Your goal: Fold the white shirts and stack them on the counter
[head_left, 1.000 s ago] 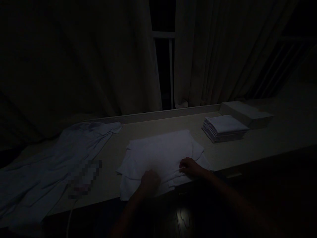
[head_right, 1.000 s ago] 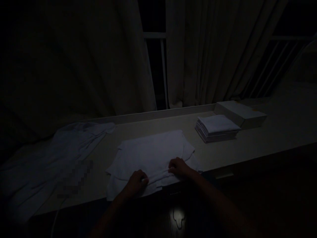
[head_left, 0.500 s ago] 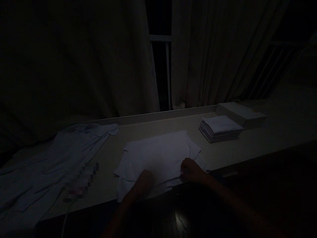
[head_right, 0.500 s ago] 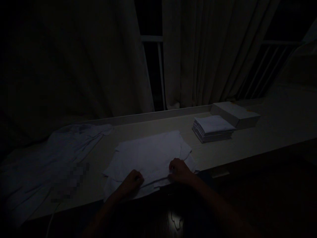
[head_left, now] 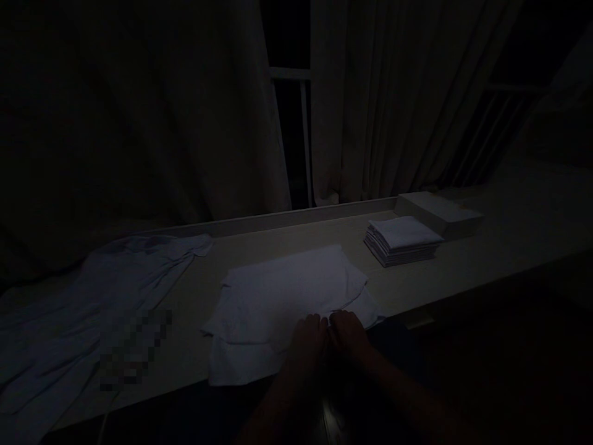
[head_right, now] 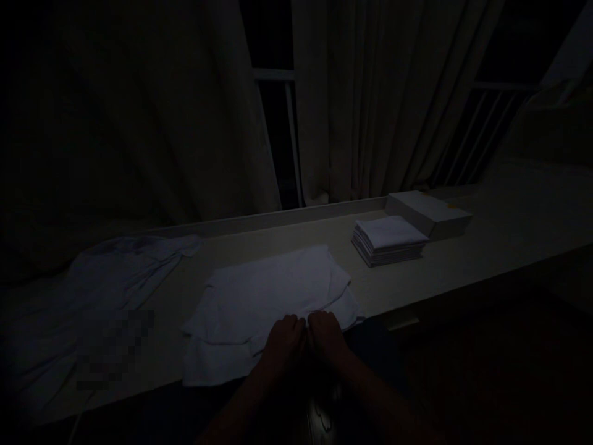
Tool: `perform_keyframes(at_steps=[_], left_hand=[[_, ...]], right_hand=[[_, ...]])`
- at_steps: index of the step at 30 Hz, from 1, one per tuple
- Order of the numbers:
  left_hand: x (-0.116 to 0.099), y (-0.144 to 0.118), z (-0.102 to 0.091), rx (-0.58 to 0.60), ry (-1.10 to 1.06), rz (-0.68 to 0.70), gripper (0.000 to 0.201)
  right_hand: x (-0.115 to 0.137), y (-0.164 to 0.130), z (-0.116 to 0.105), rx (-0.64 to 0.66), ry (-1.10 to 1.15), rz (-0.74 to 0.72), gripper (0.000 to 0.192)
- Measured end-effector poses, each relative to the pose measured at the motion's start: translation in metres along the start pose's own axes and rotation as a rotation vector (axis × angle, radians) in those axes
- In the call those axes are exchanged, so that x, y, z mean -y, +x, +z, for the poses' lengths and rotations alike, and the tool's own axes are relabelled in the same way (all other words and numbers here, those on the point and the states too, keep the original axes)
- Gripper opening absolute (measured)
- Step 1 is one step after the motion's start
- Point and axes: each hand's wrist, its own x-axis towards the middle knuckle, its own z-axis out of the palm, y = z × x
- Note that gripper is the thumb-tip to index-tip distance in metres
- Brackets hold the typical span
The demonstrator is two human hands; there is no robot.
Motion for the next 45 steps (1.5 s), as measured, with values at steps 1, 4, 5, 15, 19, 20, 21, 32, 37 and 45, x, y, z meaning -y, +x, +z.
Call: perform_keyframes(at_steps=[1,4,5,15,19,20,21,32,37,45], left_hand=[[-0.001,0.003,0.004,0.013,0.004,0.001,0.022],[0.006,0.004,0.011,0.045,0.024,-0.01,0.021],[0.01,0.002,0.012,0.047,0.034,-0.019,0.02],[0.025,-0.006,0.025,0.074,0.037,-0.037,0.024],[0.023,-0.005,0.026,0.055,0.045,-0.044,0.023],[0.022,-0.005,0.025,0.05,0.046,-0.047,0.022],[0.022,-0.006,0.024,0.048,0.046,-0.048,0.021],[0.042,-0.084,0.045,-0.302,0.128,-0.311,0.066],[0.063,-0.089,0.05,-0.255,0.111,-0.279,0.067],[0.121,-0.065,0.001,-0.359,-0.131,-0.448,0.046]], right_hand=[[-0.001,0.0,0.001,0.003,-0.005,0.006,0.007],[-0.004,-0.002,0.003,0.012,-0.028,0.004,0.005],[-0.004,-0.002,0.003,0.007,-0.038,0.003,0.007],[-0.001,-0.001,0.013,-0.025,-0.099,0.014,0.007],[0.001,-0.001,0.013,-0.005,-0.119,0.041,0.007],[0.001,-0.001,0.01,0.004,-0.111,0.043,0.007],[0.001,-0.001,0.007,0.016,-0.096,0.045,0.008],[0.005,-0.016,-0.007,0.023,0.029,-0.179,0.055],[0.0,-0.018,0.016,0.067,-0.032,-0.187,0.064],[-0.061,0.062,0.02,-0.029,-0.097,0.054,0.048]])
